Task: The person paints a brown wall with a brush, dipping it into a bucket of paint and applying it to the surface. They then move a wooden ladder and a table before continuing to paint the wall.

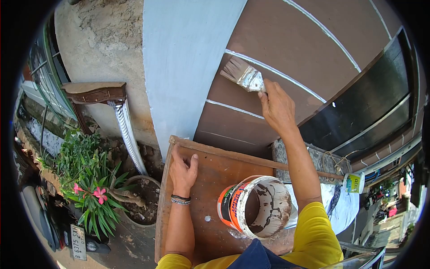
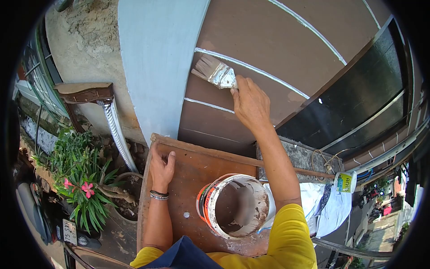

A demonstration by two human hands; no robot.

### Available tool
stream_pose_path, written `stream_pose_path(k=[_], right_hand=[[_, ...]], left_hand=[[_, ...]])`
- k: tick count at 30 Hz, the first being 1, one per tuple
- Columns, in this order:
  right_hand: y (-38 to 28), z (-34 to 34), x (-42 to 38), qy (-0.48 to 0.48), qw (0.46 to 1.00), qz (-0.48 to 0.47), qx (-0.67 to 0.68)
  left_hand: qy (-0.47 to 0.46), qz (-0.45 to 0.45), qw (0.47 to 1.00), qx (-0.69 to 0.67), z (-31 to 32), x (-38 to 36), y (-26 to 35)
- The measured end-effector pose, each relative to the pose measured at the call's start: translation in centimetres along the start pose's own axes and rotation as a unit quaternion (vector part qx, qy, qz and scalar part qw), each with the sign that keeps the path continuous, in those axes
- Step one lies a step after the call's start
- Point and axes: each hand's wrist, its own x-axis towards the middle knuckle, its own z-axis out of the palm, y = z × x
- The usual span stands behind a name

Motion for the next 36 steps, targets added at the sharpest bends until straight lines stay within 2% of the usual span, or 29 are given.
stream_pose_path(k=[36], right_hand=[[0.73, -0.49, -0.85, 0.005, 1.0, 0.019, 0.007]], left_hand=[[0.0, 0.003, 1.0, -0.002, 0.0, -0.01, 0.11]])
